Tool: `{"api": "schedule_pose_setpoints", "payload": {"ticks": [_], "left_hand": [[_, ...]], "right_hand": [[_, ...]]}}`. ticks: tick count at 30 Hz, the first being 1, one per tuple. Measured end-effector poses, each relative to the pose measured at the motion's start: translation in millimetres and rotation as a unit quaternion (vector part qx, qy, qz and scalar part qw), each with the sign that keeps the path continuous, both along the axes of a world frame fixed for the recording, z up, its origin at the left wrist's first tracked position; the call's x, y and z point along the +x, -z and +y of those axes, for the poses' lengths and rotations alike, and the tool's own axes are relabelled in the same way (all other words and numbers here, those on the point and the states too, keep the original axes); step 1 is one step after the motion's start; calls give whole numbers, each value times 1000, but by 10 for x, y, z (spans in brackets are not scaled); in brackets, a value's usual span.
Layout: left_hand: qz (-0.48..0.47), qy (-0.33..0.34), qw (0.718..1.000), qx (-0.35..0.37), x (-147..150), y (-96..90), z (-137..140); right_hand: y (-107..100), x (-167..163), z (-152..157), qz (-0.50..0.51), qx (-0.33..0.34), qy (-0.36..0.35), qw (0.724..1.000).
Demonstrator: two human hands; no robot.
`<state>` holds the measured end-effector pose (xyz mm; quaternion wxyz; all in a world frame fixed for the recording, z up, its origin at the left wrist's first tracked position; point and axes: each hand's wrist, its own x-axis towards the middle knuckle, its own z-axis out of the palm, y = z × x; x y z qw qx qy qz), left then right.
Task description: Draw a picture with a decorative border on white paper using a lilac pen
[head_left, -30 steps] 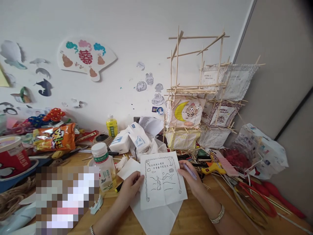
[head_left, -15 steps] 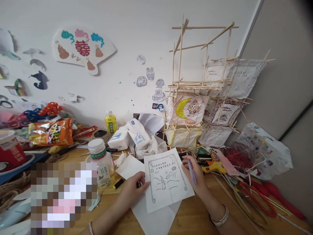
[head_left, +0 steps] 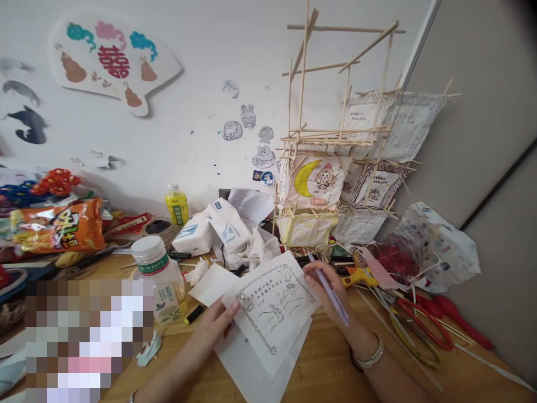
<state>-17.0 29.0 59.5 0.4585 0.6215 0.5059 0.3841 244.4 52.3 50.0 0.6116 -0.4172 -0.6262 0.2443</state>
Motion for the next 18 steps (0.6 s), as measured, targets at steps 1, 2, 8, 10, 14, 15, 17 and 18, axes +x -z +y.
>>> {"api": "schedule_pose_setpoints", "payload": {"ticks": [1, 2, 8, 10, 14, 15, 17, 18], "left_hand": [[-6, -16, 1000, -3, 3, -1, 16], [-10, -30, 999, -4, 8, -1, 31], [-47, -134, 990, 4, 44, 64, 66], [-61, -158, 986, -3, 43, 112, 70], [-88, -181, 979, -29, 9, 206, 80], [-93, -183, 978, -35, -4, 223, 78], [-100, -181, 977, -48, -27, 243, 66], [-104, -176, 977, -56, -35, 248, 57]], "right_hand": [[-19, -23, -16, -11, 1, -10, 1000], [-33, -47, -27, -25, -2, -24, 999], [73, -57, 72, -88, -40, 45, 994], [135, -32, 124, -88, -64, 77, 991], [151, -68, 85, -149, -97, 44, 983], [134, -97, 47, -168, -98, 27, 981], [96, -164, -40, -192, -103, -18, 976], [81, -198, -79, -198, -108, -34, 974]]}}
